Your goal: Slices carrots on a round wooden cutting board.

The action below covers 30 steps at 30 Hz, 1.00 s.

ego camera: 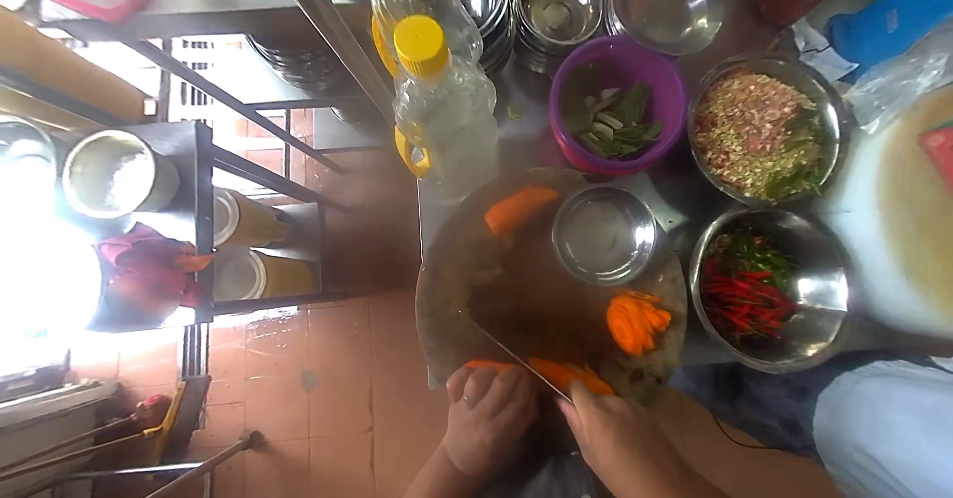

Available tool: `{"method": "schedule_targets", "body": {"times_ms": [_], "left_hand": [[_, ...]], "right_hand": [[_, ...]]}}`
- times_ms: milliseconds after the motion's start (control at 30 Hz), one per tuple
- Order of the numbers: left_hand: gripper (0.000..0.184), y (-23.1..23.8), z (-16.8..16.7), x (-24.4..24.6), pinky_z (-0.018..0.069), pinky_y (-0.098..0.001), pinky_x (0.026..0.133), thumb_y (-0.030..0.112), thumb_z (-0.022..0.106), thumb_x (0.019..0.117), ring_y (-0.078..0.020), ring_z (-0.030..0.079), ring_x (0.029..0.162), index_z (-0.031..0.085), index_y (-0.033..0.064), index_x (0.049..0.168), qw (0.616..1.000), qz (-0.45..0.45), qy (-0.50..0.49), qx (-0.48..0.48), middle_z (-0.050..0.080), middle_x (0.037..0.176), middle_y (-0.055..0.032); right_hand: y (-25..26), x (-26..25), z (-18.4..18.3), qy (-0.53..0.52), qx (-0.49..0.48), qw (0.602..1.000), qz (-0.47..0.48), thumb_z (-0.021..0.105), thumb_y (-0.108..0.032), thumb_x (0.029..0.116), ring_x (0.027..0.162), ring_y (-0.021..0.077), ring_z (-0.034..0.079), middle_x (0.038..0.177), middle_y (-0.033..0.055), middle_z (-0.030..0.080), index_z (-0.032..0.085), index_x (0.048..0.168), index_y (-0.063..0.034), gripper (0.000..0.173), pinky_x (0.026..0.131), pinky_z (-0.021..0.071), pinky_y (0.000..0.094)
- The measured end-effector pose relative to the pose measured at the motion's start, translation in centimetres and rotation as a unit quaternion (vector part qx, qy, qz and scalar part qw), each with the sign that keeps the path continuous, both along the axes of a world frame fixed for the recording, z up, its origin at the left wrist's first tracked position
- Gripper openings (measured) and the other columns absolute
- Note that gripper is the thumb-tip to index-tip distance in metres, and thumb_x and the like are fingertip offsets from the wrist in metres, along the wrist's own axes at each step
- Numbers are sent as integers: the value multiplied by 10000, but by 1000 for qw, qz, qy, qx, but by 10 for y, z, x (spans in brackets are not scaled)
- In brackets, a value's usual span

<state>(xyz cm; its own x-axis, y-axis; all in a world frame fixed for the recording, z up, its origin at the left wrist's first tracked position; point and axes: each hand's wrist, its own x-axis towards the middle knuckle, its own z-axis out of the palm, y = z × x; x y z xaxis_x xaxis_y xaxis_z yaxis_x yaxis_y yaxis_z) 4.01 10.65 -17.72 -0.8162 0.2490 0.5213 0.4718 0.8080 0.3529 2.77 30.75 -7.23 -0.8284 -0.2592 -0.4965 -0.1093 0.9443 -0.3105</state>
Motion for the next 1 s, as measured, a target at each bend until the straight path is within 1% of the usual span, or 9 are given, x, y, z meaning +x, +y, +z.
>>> {"method": "schedule_targets", "body": {"times_ms": [133,233,400,500,667,733,767,900,1000], "left_hand": [[139,-2,0,1,348,-389,1019,331,734,884,-136,552,1028,708,254,996,1000,-3,-7,-4,652,1037,63],[140,1,-1,3,352,-389,1001,302,741,876,-137,557,1003,741,242,1002,1000,-2,0,5,666,1018,58],[140,0,1,2,352,-386,1016,333,742,881,-136,556,1027,713,248,989,1000,1,-3,-1,659,1036,59],[121,2,0,3,360,-390,999,297,738,878,-143,558,996,723,236,981,1000,3,-2,2,657,1008,51],[145,0,1,4,364,-387,1007,336,741,885,-139,560,1018,711,245,994,1000,1,-3,3,660,1046,60],[140,1,1,6,368,-395,1006,313,744,876,-145,567,1007,730,239,995,1000,3,-6,4,670,1031,54],[134,1,1,5,366,-396,1004,303,742,873,-146,564,1001,732,237,989,1000,3,-4,5,665,1012,50],[150,-2,1,3,363,-387,1017,338,736,887,-141,561,1023,712,240,998,1000,1,-5,3,659,1039,54],[135,0,0,6,375,-394,999,308,742,878,-145,570,1009,723,235,990,1000,4,-2,14,671,1030,49]], "right_hand": [[2,8,5,60,-25,998,-5,537,-352,1039,496,199,639,566,20,566,636,913,-122,281,437,535,375],[1,5,-1,-20,7,1000,-4,509,-337,1056,587,252,698,611,56,619,639,979,-112,271,529,578,427],[0,10,3,70,-29,997,-9,540,-361,1034,485,195,632,554,15,558,633,894,-123,292,434,530,369],[-4,3,-2,-1,-16,1000,-16,507,-353,1054,565,246,683,601,51,607,641,961,-105,297,511,569,425],[-5,6,5,74,-36,997,-6,526,-357,1041,485,191,626,556,12,552,630,893,-124,295,433,526,363],[-5,4,-1,0,-15,1000,-9,515,-338,1052,579,240,689,609,51,613,645,960,-104,282,524,576,418],[-4,2,-3,-10,-10,1000,-8,511,-340,1054,588,246,693,612,54,615,644,964,-105,284,534,580,422],[-4,4,10,60,-24,998,1,533,-364,1044,501,199,642,566,21,566,636,905,-120,299,447,537,371],[-8,5,-3,20,-10,1000,-5,528,-333,1044,547,231,675,588,41,597,641,948,-111,267,497,568,409]]}}
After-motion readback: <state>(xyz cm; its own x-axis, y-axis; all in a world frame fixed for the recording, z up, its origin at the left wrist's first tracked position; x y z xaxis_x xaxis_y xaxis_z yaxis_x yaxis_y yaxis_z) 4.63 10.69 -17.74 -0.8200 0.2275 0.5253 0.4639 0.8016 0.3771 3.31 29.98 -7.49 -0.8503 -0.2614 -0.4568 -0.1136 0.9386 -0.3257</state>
